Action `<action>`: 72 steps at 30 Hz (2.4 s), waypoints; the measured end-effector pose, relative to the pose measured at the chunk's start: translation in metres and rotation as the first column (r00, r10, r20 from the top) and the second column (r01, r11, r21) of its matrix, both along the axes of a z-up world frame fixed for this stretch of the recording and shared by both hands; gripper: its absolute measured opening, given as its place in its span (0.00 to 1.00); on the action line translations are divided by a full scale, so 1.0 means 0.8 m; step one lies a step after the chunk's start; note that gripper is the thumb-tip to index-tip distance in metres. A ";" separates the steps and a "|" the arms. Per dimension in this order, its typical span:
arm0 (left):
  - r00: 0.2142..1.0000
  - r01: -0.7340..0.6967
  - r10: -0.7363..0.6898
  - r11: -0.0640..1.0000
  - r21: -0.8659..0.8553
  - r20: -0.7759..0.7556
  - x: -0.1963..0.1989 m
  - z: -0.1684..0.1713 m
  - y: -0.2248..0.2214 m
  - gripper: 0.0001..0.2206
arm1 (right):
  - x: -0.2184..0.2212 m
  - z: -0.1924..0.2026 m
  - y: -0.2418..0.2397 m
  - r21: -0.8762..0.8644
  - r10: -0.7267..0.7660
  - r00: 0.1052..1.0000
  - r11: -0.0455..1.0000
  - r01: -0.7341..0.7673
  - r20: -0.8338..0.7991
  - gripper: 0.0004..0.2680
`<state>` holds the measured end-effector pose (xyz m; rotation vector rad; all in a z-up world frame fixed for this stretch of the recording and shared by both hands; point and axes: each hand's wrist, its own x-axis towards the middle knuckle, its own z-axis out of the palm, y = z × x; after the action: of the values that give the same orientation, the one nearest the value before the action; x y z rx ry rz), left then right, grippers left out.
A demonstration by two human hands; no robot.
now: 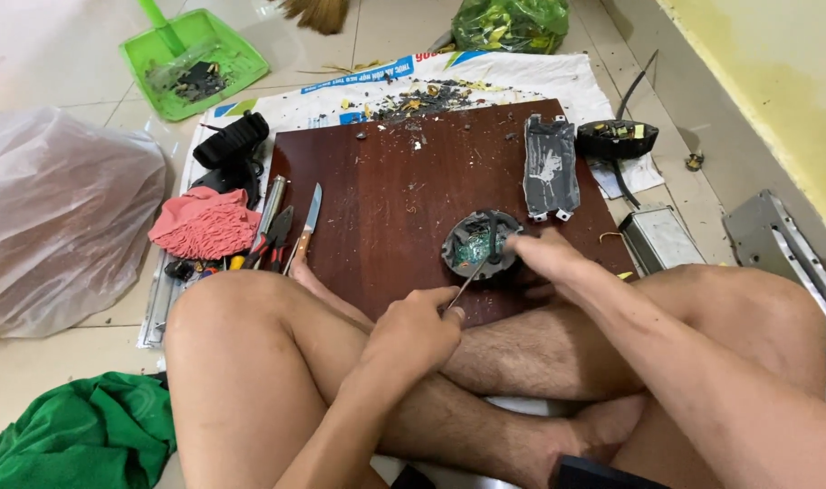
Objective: A person disassembles various electronic components using hand tools and cleans parts with a cloth.
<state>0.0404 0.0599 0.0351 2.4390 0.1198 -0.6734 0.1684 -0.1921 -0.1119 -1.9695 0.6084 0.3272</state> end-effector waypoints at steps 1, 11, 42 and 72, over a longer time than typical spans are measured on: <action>1.000 -0.005 0.005 1.000 0.001 -0.002 -0.006 0.008 0.001 0.21 | -0.007 0.018 0.009 0.001 0.005 1.000 1.000 -0.005 -0.002 0.39; 0.989 0.081 -0.084 0.996 0.027 0.118 -0.053 0.037 -0.018 0.15 | -0.058 0.118 0.054 0.201 -0.004 0.999 0.980 0.014 -0.050 0.17; 0.982 0.187 -0.187 0.982 -0.008 0.031 -0.021 0.010 0.012 0.19 | -0.022 0.057 -0.004 -0.368 0.132 0.990 0.923 -0.108 0.042 0.31; 0.975 0.223 -0.223 0.973 -0.059 0.002 -0.046 0.038 0.003 0.21 | -0.081 0.155 0.041 -0.309 0.273 0.957 0.906 -0.291 -0.100 0.28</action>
<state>0.0040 0.0625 0.0651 2.4154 -0.1727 -0.7685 0.1034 -0.1593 0.0123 -2.3778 0.4274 0.4862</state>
